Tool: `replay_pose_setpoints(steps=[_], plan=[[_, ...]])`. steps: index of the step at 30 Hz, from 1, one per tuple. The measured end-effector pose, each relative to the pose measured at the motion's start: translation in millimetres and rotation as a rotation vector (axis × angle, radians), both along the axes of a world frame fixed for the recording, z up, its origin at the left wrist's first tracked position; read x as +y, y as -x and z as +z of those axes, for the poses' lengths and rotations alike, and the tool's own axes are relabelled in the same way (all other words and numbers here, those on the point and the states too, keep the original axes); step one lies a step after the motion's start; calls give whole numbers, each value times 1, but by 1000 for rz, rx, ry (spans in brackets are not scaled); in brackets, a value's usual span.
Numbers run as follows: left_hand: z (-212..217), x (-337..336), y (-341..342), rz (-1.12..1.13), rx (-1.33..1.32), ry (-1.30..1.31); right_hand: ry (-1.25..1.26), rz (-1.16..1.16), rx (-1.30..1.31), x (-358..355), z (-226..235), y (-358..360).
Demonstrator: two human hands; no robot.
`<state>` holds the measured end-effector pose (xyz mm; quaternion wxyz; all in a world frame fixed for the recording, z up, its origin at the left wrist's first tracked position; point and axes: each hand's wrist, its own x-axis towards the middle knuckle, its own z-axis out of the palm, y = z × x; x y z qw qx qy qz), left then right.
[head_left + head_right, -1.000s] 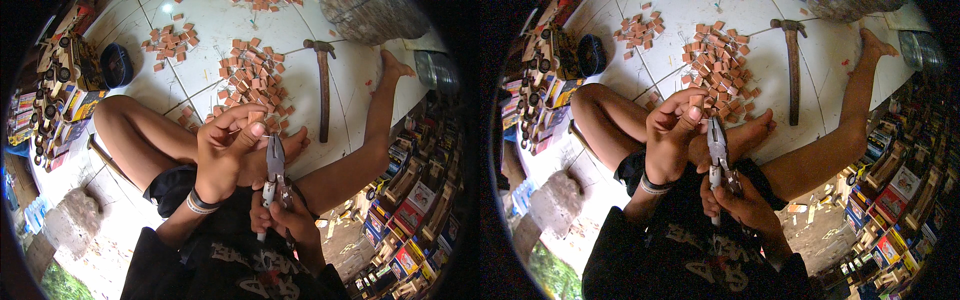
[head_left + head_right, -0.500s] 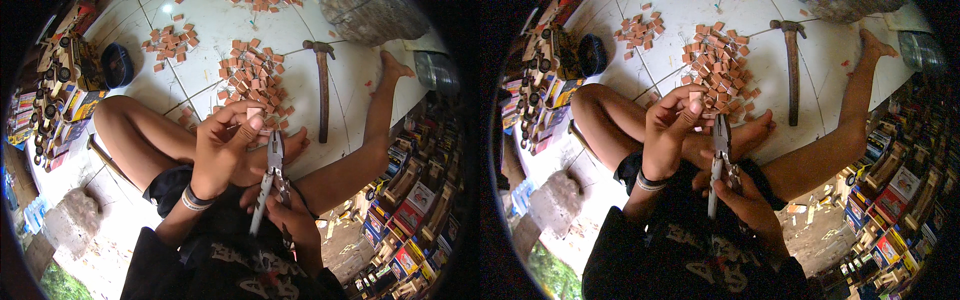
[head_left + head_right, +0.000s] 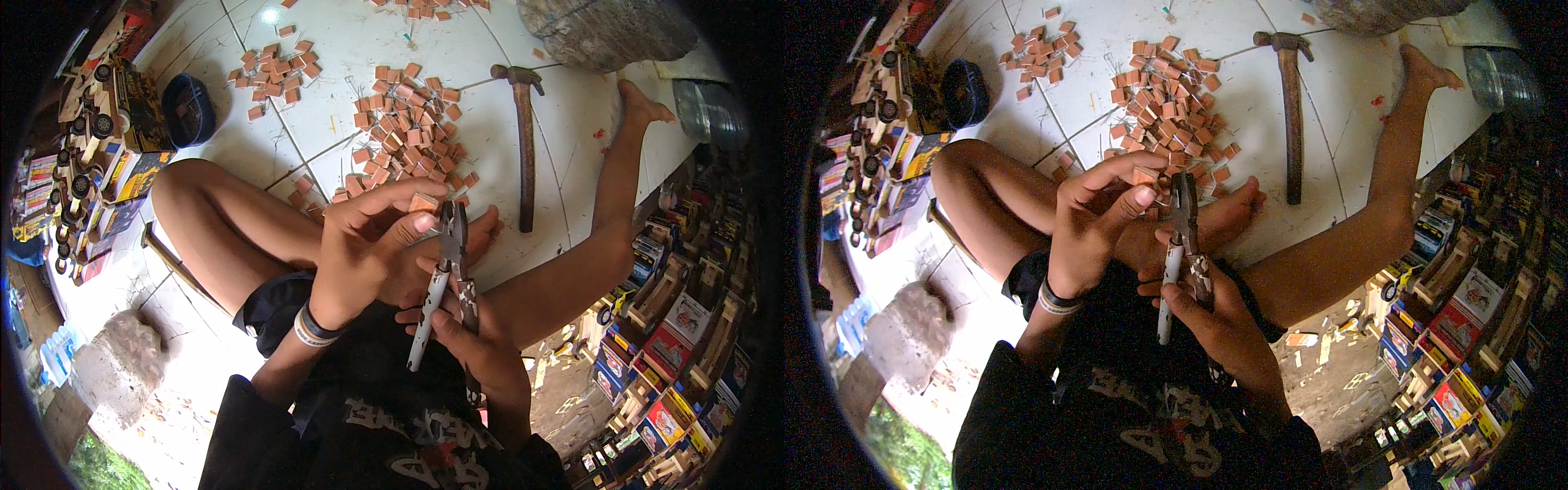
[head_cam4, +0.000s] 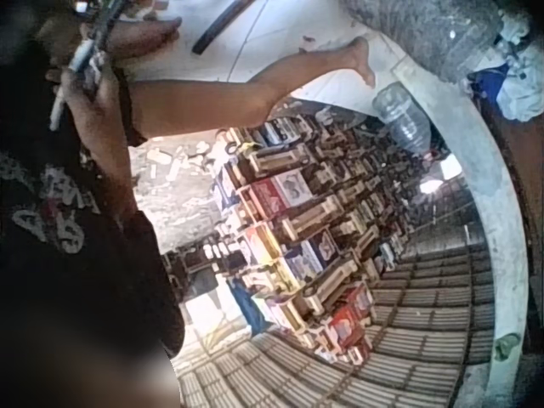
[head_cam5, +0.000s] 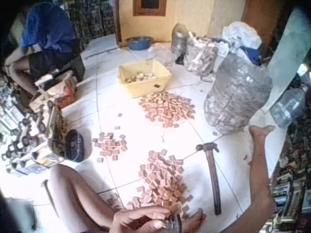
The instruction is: The person sits on the floor and uses pliers to trim small rectangular wooden pieces one by one. They pick up each piece, adjust it in the pliers, and trim the edges before placing it back on the floor. A hammer and a pile of similar pieces are visible nearby.
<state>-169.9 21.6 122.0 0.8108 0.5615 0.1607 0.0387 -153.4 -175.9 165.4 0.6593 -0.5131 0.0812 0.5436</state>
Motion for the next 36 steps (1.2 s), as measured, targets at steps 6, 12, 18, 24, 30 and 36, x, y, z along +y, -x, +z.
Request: replay_pose_setpoints(steps=[6,12,18,24,30,36], plan=[[4,-3,0,5,10,-46,-12,1,14,1,3,-2],[3,-4,-1,17,-9,-72,-24,13,14,2,5,-2],[2,-3,-1,9,-35,-113,-17,20,11,3,5,-2],[0,-4,0,17,-65,-159,-3,45,24,3,0,-1],[-3,-3,3,26,-109,-172,31,19,20,7,-11,6],[-3,-1,5,21,-194,-227,62,53,-48,4,-13,9]])
